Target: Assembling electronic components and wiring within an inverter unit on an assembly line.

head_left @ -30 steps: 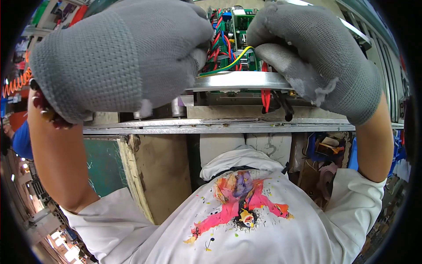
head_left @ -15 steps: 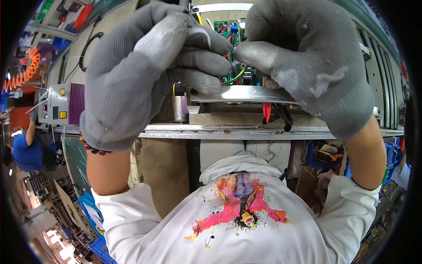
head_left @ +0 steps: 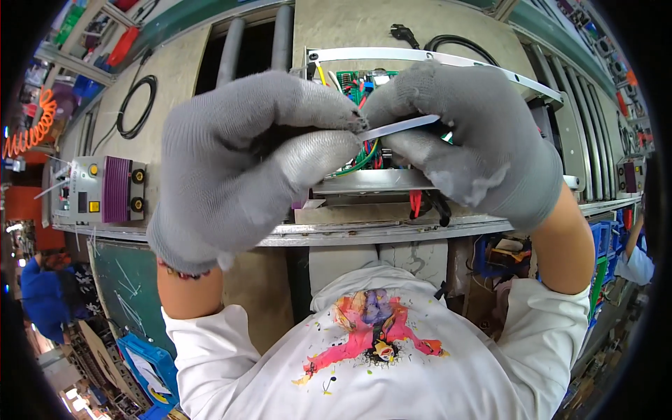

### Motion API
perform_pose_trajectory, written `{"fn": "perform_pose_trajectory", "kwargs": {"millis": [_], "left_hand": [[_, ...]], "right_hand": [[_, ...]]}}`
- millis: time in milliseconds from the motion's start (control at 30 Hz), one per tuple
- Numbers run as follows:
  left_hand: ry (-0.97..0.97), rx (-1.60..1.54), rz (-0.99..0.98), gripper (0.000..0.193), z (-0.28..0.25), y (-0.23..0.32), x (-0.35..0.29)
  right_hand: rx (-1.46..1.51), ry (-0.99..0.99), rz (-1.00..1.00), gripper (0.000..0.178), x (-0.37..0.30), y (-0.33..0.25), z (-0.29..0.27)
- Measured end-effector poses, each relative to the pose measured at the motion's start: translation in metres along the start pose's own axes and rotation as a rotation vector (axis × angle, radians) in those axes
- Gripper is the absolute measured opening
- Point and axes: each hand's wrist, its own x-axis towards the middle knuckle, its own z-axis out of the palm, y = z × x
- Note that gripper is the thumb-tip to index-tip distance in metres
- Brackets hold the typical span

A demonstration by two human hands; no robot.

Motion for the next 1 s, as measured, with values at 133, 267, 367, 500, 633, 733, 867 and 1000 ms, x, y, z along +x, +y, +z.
{"fn": "perform_pose_trajectory", "kwargs": {"millis": [133, 267, 367, 500, 633, 733, 867, 1000], "left_hand": [[0.069, 0.139, -0.272, 0.02, 0.005, 0.006, -0.002], [0.022, 0.133, -0.306, 0.019, 0.0, 0.003, 0.004], [0.069, 0.12, -0.231, 0.017, 0.002, -0.001, 0.003], [0.089, 0.217, -0.209, 0.014, 0.005, -0.001, 0.0], [0.049, 0.292, -0.236, 0.014, 0.006, 0.004, 0.005], [0.081, 0.253, -0.154, 0.015, 0.004, 0.0, 0.0], [0.088, 0.216, -0.146, 0.015, 0.003, 0.0, 0.0], [0.079, 0.23, -0.189, 0.014, 0.008, 0.001, 0.001]], "right_hand": [[-0.091, 0.119, -0.038, 0.025, -0.001, -0.004, 0.0], [0.2, 0.116, 0.012, 0.033, -0.004, 0.003, 0.003], [0.331, 0.11, 0.077, 0.034, -0.007, 0.003, 0.004], [0.321, 0.093, 0.073, 0.034, -0.005, 0.003, 0.005], [0.324, 0.102, 0.035, 0.034, -0.007, 0.007, 0.006], [0.302, 0.097, 0.034, 0.033, -0.007, 0.004, 0.006], [0.301, 0.105, 0.07, 0.032, -0.007, 0.002, 0.006], [0.247, 0.106, 0.042, 0.032, -0.006, 0.001, 0.005]]}}
